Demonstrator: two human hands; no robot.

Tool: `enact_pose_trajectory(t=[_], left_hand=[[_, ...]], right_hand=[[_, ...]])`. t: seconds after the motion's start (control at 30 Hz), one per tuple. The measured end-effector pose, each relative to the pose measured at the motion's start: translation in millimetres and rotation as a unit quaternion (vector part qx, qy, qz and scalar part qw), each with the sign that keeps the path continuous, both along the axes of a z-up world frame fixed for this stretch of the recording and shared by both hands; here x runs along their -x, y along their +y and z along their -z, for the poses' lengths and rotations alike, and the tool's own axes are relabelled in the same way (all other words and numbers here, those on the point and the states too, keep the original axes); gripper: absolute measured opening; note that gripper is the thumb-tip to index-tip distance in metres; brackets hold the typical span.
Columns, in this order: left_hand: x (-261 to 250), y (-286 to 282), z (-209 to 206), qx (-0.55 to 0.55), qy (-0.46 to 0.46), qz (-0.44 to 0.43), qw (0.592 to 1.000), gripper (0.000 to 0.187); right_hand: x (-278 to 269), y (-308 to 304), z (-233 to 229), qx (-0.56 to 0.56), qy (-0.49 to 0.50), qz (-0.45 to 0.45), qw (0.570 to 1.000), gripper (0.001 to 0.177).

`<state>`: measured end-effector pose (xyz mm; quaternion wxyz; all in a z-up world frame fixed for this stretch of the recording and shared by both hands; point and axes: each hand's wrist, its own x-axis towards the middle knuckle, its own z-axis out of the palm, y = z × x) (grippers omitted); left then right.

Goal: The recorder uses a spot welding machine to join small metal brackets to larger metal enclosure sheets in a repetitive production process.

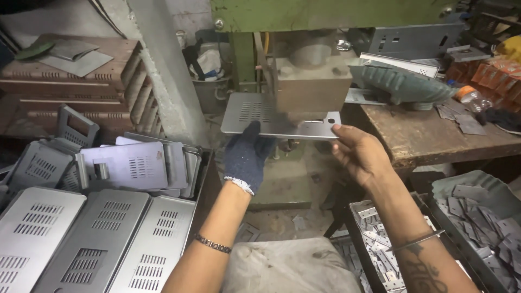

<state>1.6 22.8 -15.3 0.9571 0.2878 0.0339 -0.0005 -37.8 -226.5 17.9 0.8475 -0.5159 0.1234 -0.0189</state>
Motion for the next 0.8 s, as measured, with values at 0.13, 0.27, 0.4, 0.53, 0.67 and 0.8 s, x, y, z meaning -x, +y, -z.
enact_pose_trajectory(t=[0.13, 0.27, 0.4, 0.53, 0.67, 0.8], left_hand=[[0, 1, -2, -0.003, 0.001, 0.015, 1.000, 0.025], [2, 1, -5, -0.007, 0.003, 0.026, 1.000, 0.025], [5, 3, -5, -0.036, -0.015, 0.018, 0.999, 0.024], [-17, 9, 31, 0.002, -0.008, 0.033, 0.999, 0.024], [-31, 27, 72, -0.529, -0.283, -0.150, 0.785, 0.037], [-19, 37, 32, -0.656, -0.252, -0.223, 0.676, 0.040]], right_hand=[[2, 4, -2, -0.036, -0.020, -0.027, 0.999, 0.014], [2, 1, 5, -0.057, -0.010, -0.014, 0.998, 0.014], [7, 5, -2, -0.075, 0.004, 0.012, 0.997, 0.014], [11, 9, -7, -0.033, -0.033, 0.006, 0.999, 0.013], [-1, 10, 1, -0.008, -0.036, -0.016, 0.999, 0.011], [-5, 22, 2, -0.017, -0.039, -0.035, 0.999, 0.012]])
